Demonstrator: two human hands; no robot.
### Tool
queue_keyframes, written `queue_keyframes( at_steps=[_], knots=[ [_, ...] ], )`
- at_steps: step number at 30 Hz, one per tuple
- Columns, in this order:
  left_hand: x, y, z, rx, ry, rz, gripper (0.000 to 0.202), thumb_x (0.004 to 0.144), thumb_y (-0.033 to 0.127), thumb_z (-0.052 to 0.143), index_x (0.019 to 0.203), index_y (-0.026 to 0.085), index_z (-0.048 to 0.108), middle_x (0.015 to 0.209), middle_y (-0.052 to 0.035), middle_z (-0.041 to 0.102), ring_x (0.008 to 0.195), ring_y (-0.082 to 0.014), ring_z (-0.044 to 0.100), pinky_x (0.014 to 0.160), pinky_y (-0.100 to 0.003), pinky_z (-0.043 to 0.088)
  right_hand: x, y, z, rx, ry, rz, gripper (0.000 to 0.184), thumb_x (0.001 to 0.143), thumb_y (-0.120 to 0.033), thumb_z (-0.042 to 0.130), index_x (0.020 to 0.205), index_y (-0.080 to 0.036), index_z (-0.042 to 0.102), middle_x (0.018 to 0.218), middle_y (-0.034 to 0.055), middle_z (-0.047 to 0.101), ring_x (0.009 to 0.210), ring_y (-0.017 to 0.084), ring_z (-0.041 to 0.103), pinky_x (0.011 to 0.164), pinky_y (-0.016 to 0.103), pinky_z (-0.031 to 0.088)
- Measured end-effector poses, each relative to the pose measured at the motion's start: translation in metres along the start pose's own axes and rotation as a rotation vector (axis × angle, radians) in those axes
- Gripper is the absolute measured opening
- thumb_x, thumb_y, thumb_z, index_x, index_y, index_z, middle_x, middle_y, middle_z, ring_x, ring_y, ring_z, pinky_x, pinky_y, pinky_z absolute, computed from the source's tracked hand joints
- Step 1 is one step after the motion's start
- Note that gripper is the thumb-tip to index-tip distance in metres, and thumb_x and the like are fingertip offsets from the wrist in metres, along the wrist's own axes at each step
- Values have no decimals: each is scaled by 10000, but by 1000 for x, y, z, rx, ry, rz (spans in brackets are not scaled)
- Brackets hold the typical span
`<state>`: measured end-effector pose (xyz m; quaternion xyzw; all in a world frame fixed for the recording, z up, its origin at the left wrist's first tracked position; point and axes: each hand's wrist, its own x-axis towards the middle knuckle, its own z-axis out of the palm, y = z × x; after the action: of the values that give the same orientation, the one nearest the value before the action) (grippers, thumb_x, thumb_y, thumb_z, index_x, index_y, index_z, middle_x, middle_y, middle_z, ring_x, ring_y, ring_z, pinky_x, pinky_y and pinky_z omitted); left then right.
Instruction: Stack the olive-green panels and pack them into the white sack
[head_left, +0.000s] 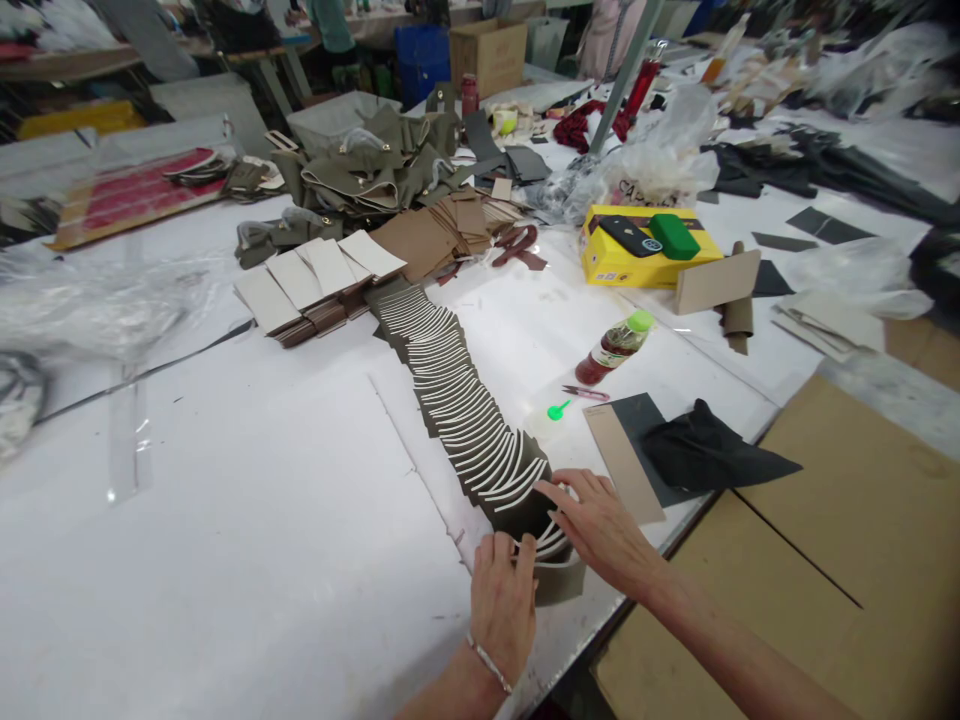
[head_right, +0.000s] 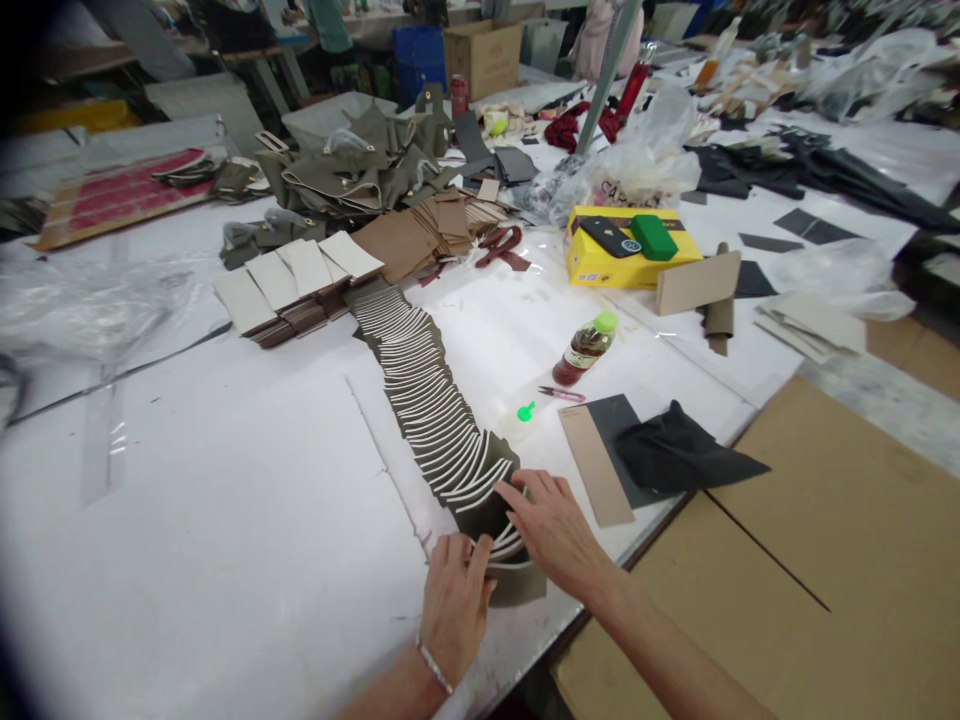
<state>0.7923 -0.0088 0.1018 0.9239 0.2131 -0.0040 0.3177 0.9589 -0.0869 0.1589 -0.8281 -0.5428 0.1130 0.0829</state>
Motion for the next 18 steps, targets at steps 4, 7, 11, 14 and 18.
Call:
queue_keyframes(
  at_steps=[4, 7, 11, 14, 18],
  knots=[
    [0, -2, 5, 2, 104, 1, 463, 770, 61, 601, 1209, 192, 535, 1277, -117, 468, 1167, -301, 434, 999, -480, 431, 16, 5, 4, -21, -20, -10, 372, 883, -104, 553, 1233, -228, 525, 1162, 76, 533, 1095, 251, 461, 906, 404, 355],
    [3, -4, 5, 33, 118, 29, 434, 778, 80, 596, 1193, 192, 538, 1338, -120, 457, 1216, -308, 421, 1021, -513, 418, 19, 4, 6, -14, -34, -20, 356, 891, -93, 534, 1215, -237, 535, 1143, 70, 543, 1072, 247, 465, 896, 399, 358],
    [7, -4, 1, 47, 120, 44, 399, 770, 89, 601, 1153, 187, 547, 1422, -138, 415, 1300, -321, 377, 1040, -550, 396, 15, 3, 9, -9, -25, -27, 405, 902, -68, 492, 1265, -246, 506, 1162, 78, 539, 1084, 248, 459, 901, 403, 348],
    [10, -4, 0, 55, 131, 51, 393, 742, 99, 632, 1117, 185, 554, 1479, -141, 357, 1350, -332, 328, 1055, -568, 373, 14, 3, 10, 4, -27, -36, 392, 897, -52, 476, 1234, -246, 523, 1137, 72, 539, 1068, 248, 461, 886, 401, 343],
    [13, -5, 3, 73, 179, 86, 380, 735, 121, 654, 1098, 158, 550, 1474, -139, 372, 1355, -325, 321, 1061, -557, 371, 14, 3, 6, 96, -26, -40, 259, 888, -54, 496, 1070, -221, 574, 1090, 61, 528, 1042, 239, 459, 865, 391, 336]
  ],
)
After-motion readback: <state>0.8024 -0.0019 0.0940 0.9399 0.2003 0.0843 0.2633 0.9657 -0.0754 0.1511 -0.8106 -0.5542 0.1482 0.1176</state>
